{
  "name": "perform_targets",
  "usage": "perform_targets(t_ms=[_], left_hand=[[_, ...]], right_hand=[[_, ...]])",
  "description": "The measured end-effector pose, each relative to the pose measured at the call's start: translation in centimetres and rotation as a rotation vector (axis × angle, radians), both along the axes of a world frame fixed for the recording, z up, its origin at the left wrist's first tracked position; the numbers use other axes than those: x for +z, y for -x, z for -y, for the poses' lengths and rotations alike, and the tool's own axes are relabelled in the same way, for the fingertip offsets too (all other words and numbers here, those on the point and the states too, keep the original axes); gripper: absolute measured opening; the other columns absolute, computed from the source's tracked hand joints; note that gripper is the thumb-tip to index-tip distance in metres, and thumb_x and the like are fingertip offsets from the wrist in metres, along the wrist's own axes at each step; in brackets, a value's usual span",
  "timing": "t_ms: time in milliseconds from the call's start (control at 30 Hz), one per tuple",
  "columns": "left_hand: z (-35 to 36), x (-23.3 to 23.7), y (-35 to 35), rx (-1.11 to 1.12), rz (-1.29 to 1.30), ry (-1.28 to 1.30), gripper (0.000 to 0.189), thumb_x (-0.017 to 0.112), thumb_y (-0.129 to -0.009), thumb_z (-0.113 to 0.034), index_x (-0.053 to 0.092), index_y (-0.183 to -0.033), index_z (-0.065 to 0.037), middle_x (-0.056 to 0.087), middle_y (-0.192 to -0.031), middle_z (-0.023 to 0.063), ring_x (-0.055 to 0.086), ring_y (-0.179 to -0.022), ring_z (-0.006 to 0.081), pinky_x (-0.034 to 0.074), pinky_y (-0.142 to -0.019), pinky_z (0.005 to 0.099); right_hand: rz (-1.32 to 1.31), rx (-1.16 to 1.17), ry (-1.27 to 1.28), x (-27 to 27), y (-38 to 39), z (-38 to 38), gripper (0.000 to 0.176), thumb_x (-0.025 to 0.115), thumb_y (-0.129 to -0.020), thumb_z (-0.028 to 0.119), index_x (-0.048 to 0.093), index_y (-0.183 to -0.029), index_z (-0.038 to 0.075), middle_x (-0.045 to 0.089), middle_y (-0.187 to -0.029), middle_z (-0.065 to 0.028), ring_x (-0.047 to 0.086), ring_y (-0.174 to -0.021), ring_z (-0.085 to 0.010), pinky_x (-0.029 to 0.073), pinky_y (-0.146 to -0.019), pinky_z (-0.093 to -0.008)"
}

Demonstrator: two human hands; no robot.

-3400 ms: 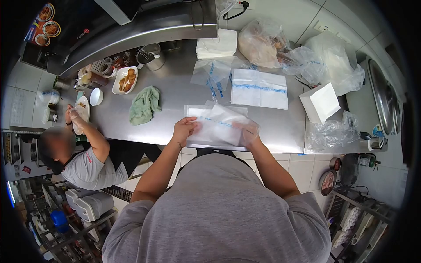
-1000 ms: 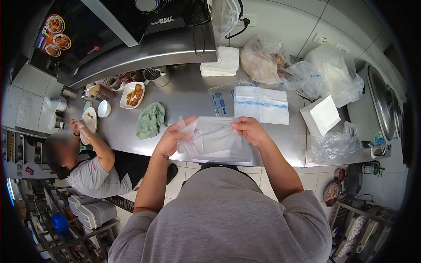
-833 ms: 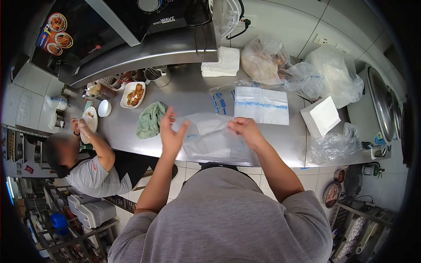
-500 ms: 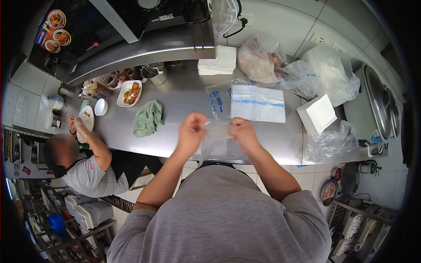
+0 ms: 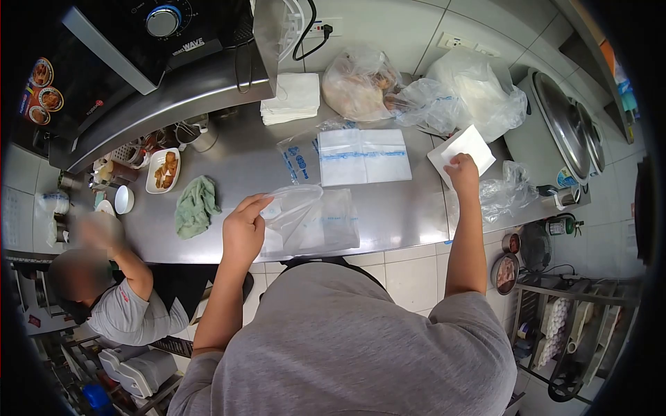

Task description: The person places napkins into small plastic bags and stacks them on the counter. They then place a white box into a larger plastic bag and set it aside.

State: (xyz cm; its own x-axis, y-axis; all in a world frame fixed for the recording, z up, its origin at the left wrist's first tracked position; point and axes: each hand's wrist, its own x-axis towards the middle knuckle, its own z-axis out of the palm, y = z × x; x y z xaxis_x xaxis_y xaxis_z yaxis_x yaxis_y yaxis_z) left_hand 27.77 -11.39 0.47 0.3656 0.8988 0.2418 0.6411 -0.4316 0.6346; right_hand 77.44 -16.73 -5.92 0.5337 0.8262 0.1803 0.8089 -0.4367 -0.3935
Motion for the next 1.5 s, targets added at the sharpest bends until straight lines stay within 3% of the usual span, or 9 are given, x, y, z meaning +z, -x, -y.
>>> perform_targets(t_ms=[333, 767, 1067, 1167, 1233, 1300, 1367, 1433, 1500], left_hand=[[0.1, 0.4, -0.8, -0.018, 0.032, 0.041, 0.041, 0.053, -0.075, 0.011, 0.069, -0.108, -0.006, 0.066, -0.113, 0.0131, 0.067, -0.080, 0.0266, 0.053, -0.070, 0.0297], [0.3, -0.5, -0.6, -0.009, 0.053, 0.069, 0.043, 0.053, -0.074, 0.010, 0.069, -0.110, -0.008, 0.066, -0.115, 0.0152, 0.066, -0.078, 0.0266, 0.052, -0.069, 0.0305], [0.7, -0.3, -0.6, -0.014, 0.060, 0.080, 0.044, 0.052, -0.074, 0.010, 0.069, -0.111, -0.008, 0.065, -0.116, 0.0165, 0.066, -0.076, 0.0262, 0.052, -0.068, 0.0295], [1.0, 0.2, -0.6, 0.003, 0.041, 0.113, 0.044, 0.052, -0.074, 0.010, 0.068, -0.112, -0.007, 0.064, -0.118, 0.0166, 0.066, -0.079, 0.0271, 0.052, -0.070, 0.0299], [0.8, 0.2, -0.5, 0.037, 0.029, 0.145, 0.044, 0.052, -0.074, 0.010, 0.067, -0.113, -0.006, 0.063, -0.120, 0.0165, 0.066, -0.082, 0.0284, 0.052, -0.072, 0.0306], [0.6, -0.4, -0.1, 0.020, -0.010, 0.081, 0.045, 0.052, -0.074, 0.009, 0.064, -0.116, -0.003, 0.060, -0.126, 0.0149, 0.065, -0.093, 0.0311, 0.052, -0.077, 0.0328], [0.5, -0.3, -0.2, 0.047, -0.021, 0.116, 0.045, 0.052, -0.074, 0.009, 0.063, -0.117, -0.002, 0.059, -0.128, 0.0140, 0.064, -0.098, 0.0319, 0.052, -0.080, 0.0336], [0.1, 0.0, -0.5, 0.066, -0.027, 0.128, 0.046, 0.052, -0.074, 0.008, 0.061, -0.118, 0.000, 0.057, -0.131, 0.0123, 0.063, -0.103, 0.0326, 0.052, -0.082, 0.0351], [0.0, -0.4, -0.6, 0.052, -0.043, 0.076, 0.047, 0.051, -0.073, 0.009, 0.061, -0.119, 0.000, 0.057, -0.132, 0.0123, 0.062, -0.104, 0.0327, 0.052, -0.083, 0.0362]], right_hand=[[0.004, 0.007, -0.145, -1.9, -0.8, 0.3, 0.012, 0.066, -0.077, 0.009, 0.064, -0.078, -0.003, 0.064, -0.087, -0.0180, 0.062, -0.084, -0.0350, 0.049, -0.076, -0.0415], [-0.106, 0.074, -0.136, -1.5, -1.0, 0.9, 0.012, 0.070, -0.074, 0.007, 0.065, -0.079, -0.002, 0.063, -0.091, -0.0161, 0.062, -0.084, -0.0318, 0.049, -0.077, -0.0379], [-0.079, 0.077, -0.142, -2.9, -2.1, 0.6, 0.008, 0.065, -0.077, 0.005, 0.064, -0.080, -0.003, 0.063, -0.090, -0.0167, 0.061, -0.086, -0.0331, 0.048, -0.078, -0.0393], [-0.036, 0.058, -0.178, -3.0, -1.6, 0.7, 0.009, 0.064, -0.080, 0.005, 0.064, -0.085, -0.002, 0.063, -0.090, -0.0173, 0.060, -0.086, -0.0338, 0.048, -0.078, -0.0385], [-0.108, -0.025, -0.421, -0.7, 1.7, 0.1, 0.008, 0.061, -0.086, 0.006, 0.062, -0.092, 0.001, 0.063, -0.087, -0.0128, 0.060, -0.083, -0.0274, 0.047, -0.078, -0.0353], [-0.503, 0.205, -0.515, 0.8, 6.6, -0.4, 0.007, 0.055, -0.093, 0.007, 0.059, -0.096, 0.002, 0.061, -0.086, -0.0071, 0.057, -0.084, -0.0189, 0.046, -0.078, -0.0308], [-0.959, 0.397, -0.358, 2.6, 13.2, 0.5, 0.008, 0.052, -0.097, 0.011, 0.059, -0.100, 0.007, 0.060, -0.093, -0.0007, 0.054, -0.088, -0.0116, 0.042, -0.083, -0.0259], [-1.623, 0.472, -0.093, 4.2, 18.5, 1.4, 0.010, 0.052, -0.096, 0.011, 0.058, -0.102, 0.006, 0.058, -0.091, 0.0010, 0.053, -0.086, -0.0090, 0.041, -0.082, -0.0223], [-1.981, 0.348, -0.129, 4.8, 23.2, 1.9, 0.014, 0.048, -0.098, 0.013, 0.057, -0.101, 0.002, 0.062, -0.096, -0.0034, 0.058, -0.090, -0.0115, 0.046, -0.085, -0.0269]])
